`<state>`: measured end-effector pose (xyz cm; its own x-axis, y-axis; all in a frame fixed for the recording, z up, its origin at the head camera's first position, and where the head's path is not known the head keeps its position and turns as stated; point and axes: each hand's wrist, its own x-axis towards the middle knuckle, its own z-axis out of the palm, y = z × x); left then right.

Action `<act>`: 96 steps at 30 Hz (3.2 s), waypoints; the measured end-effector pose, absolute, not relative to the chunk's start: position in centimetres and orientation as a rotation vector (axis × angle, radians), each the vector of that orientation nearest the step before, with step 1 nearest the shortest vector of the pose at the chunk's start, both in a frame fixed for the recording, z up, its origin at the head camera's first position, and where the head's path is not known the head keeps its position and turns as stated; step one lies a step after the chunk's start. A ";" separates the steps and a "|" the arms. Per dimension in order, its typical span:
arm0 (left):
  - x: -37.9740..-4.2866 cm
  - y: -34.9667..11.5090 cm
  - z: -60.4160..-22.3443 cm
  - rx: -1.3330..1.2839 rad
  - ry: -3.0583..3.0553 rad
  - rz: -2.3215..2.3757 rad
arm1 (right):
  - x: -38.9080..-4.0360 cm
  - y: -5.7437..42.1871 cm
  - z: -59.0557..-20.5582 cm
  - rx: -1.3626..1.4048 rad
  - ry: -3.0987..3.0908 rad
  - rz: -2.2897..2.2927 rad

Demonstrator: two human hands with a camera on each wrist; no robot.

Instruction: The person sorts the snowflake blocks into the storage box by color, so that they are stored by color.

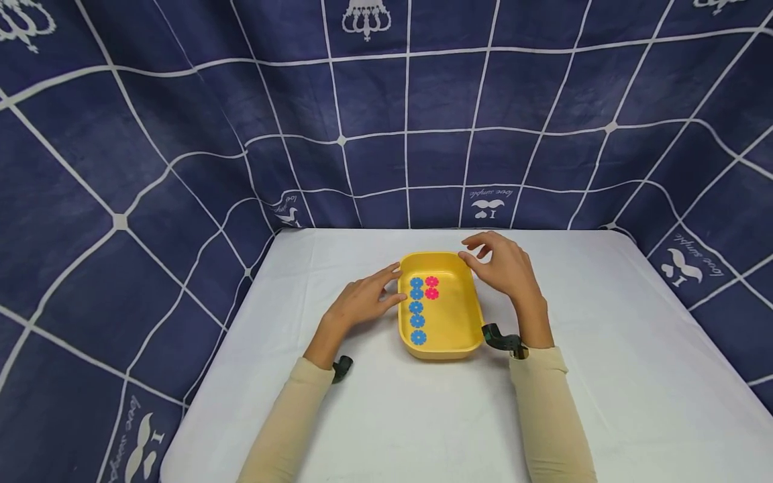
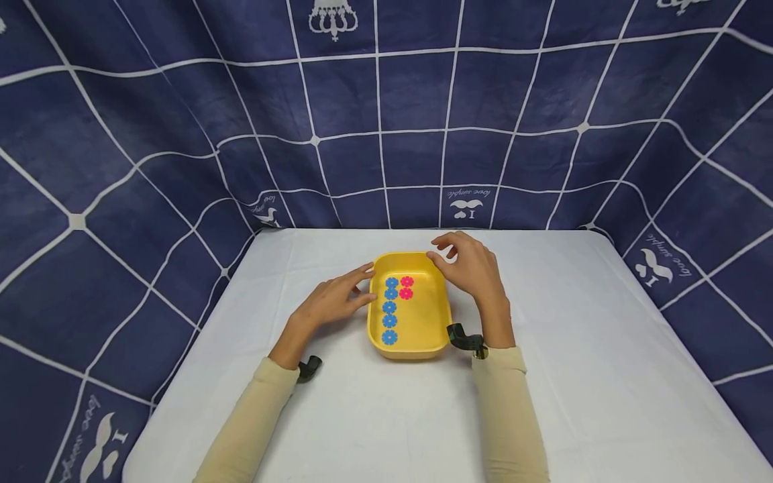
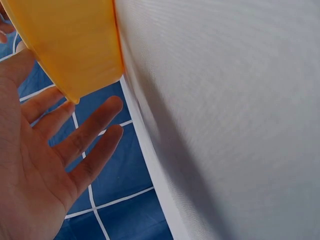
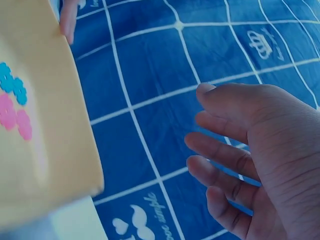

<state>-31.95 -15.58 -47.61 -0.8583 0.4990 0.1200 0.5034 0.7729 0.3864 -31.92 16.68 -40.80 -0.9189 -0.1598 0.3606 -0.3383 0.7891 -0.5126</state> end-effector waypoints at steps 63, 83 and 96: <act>-32.0 -15.5 -47.6 -0.801 -2.992 -0.656 | -30.9 27.3 -43.1 -0.112 -2.852 0.777; -32.1 -15.5 -47.6 -0.811 -2.977 -0.674 | -32.2 27.7 -47.0 -0.217 -3.075 0.898; -32.3 -15.4 -47.7 -0.808 -2.986 -0.678 | -32.2 27.7 -48.2 -0.239 -3.142 0.889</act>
